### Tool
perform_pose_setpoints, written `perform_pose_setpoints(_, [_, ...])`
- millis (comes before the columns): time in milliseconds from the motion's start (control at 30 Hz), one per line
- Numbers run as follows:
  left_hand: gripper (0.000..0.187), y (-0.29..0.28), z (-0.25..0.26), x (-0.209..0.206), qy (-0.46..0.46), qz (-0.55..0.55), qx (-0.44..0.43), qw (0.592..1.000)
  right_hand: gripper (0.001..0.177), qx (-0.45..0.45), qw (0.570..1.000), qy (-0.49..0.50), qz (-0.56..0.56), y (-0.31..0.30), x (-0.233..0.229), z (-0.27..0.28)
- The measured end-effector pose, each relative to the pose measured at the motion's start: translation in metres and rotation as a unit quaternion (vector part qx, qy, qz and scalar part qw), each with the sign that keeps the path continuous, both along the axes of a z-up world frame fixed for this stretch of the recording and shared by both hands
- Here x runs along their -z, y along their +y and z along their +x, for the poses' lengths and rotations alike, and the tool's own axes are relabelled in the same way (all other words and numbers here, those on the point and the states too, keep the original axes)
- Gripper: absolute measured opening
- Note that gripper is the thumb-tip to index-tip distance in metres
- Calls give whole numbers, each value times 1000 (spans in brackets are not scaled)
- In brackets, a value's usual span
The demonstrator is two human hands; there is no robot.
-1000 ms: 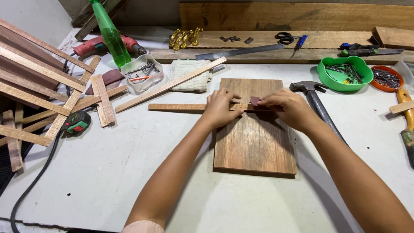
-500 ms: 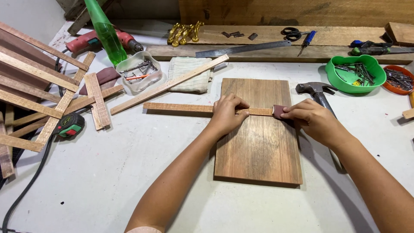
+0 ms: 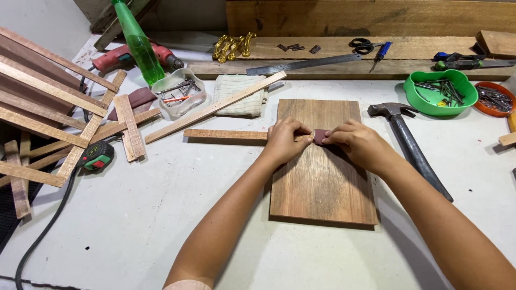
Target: Sand wood pieces to prepare them for furniture assembly.
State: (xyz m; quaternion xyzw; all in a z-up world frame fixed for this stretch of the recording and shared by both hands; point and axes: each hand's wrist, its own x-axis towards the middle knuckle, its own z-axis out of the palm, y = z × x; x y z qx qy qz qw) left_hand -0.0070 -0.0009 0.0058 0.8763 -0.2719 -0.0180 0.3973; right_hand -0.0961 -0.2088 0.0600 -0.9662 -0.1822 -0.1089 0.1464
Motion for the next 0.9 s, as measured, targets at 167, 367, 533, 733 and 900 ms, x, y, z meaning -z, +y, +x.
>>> perform_pose_setpoints(167, [23, 0, -3, 0, 10, 10, 1, 1000, 39, 53, 997, 47, -26, -39, -4, -16])
perform_pose_setpoints(367, [23, -1, -3, -4, 19, 14, 6, 1000, 41, 76, 994, 59, -45, -38, -10, -12])
perform_pose_setpoints(533, [22, 1, -4, -7, 15, 9, 10, 1000, 33, 24, 997, 10, -68, -12, -3, 7])
perform_pose_setpoints(733, [21, 1, -3, -6, -8, -1, 2, 1000, 26, -13, 1000, -16, -16, 0, 4, 14])
perform_pose_setpoints(900, [21, -2, 4, 12, 1, -16, 2, 1000, 30, 12, 1000, -11, -17, -6, 1, -1])
